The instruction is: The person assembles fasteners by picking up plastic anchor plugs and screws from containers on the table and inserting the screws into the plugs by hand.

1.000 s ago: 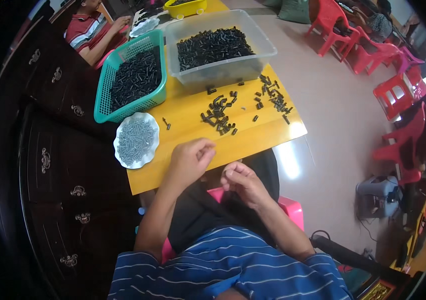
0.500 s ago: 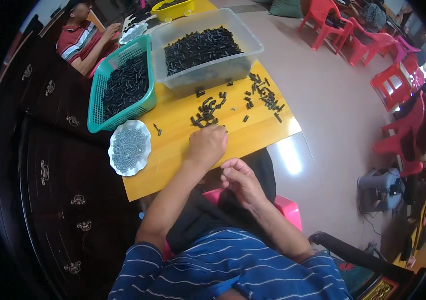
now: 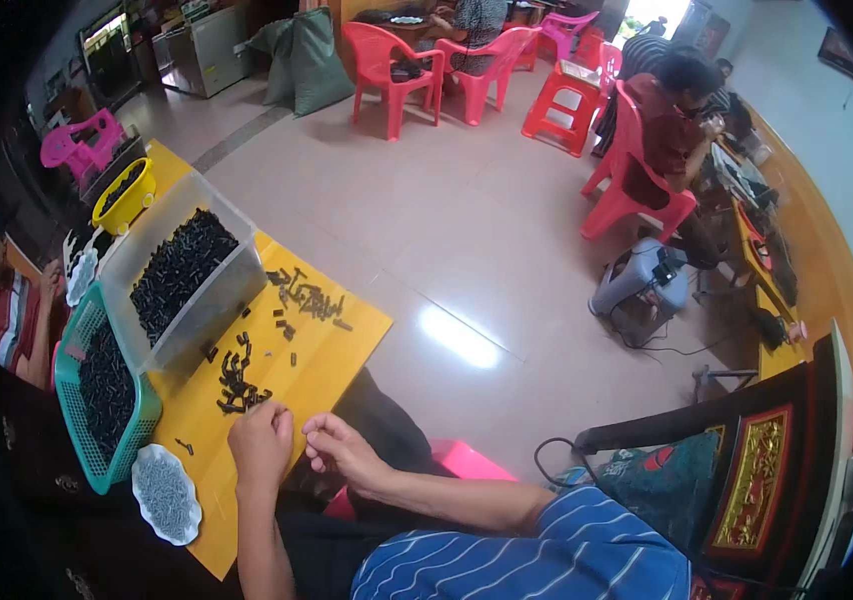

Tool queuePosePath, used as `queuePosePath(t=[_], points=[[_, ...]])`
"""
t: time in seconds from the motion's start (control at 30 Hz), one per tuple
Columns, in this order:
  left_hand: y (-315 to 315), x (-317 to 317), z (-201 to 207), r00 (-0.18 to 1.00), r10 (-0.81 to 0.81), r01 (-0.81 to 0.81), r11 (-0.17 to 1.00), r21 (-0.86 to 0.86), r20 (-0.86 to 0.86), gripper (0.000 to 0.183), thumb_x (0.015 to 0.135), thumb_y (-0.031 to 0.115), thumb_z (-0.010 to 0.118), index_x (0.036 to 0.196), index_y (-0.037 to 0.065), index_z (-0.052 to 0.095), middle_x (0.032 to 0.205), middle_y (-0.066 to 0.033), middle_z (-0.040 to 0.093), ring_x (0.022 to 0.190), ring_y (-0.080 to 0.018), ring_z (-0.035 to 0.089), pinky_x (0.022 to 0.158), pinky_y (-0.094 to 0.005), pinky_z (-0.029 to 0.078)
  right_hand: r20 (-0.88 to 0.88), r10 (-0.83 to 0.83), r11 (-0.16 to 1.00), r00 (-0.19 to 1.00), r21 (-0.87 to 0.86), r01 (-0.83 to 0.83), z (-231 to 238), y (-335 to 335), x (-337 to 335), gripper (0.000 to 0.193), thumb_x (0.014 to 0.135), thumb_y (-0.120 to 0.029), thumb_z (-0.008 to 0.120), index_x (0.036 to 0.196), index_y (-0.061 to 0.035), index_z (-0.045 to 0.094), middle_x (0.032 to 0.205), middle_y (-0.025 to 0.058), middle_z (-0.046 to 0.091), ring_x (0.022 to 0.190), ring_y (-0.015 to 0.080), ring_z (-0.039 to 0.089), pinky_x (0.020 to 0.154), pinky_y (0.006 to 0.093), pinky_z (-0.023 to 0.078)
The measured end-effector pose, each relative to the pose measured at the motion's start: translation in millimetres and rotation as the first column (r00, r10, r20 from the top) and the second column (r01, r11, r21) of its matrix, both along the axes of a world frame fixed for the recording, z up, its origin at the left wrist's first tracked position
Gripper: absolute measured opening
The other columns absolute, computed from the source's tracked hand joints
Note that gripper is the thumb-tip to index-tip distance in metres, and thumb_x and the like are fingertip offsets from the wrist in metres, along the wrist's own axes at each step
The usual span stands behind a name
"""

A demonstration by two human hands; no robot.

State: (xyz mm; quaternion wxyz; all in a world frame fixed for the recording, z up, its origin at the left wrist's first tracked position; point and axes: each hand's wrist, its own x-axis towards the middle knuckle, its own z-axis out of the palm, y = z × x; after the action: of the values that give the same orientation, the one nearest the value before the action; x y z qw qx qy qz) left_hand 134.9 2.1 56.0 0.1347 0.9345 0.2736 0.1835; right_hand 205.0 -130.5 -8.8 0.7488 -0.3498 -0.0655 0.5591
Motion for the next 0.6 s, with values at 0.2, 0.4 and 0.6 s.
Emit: queuePosePath(t=[0.2,0.4,0.6], points=[[-32.7,-27.7,36.4,0.979,0.011,0.04,0.969,-0.246,0.205,0.007,0.079,0.003,0.07,0.083,-0.002,0.069,0.075,-0.0156,0.068,0.063,-0.0303,0.066,0.059,-0.0374,0.049,0.025,0.077,0.997,0.997,-0.006,-0.077,5.2,-0.5,-5.3,0.018,0.104,-0.031,0.057,0.104,-0.013,0.061,0.084,-0.0049,0.058,0.068,0.0036,0.054,0.062,0.019,0.044],[-39.9,-44.8,36.8,0.94,0.08,0.086,0.886,-0.456,0.333,0.006,0.081,0.0,0.07,0.086,-0.003,0.07,0.07,-0.012,0.065,0.055,-0.0182,0.059,0.053,-0.0308,0.044,-0.077,0.265,0.954,0.961,0.167,-0.25,5.8,-2.8,-7.8,0.026,0.104,-0.039,0.057,0.099,-0.0139,0.064,0.085,-0.0064,0.06,0.074,0.0032,0.056,0.067,0.0191,0.047],[-44.0,-52.2,47.5,0.959,0.021,0.107,0.896,-0.43,0.283,0.009,0.082,-0.003,0.069,0.091,-0.004,0.071,0.075,-0.0096,0.068,0.06,-0.0132,0.061,0.057,-0.0269,0.047,-0.035,0.26,0.95,0.965,0.191,-0.249,7.9,-3.4,-8.4,0.027,0.103,-0.04,0.059,0.102,-0.0136,0.064,0.086,-0.0063,0.06,0.075,0.0035,0.056,0.068,0.019,0.047]])
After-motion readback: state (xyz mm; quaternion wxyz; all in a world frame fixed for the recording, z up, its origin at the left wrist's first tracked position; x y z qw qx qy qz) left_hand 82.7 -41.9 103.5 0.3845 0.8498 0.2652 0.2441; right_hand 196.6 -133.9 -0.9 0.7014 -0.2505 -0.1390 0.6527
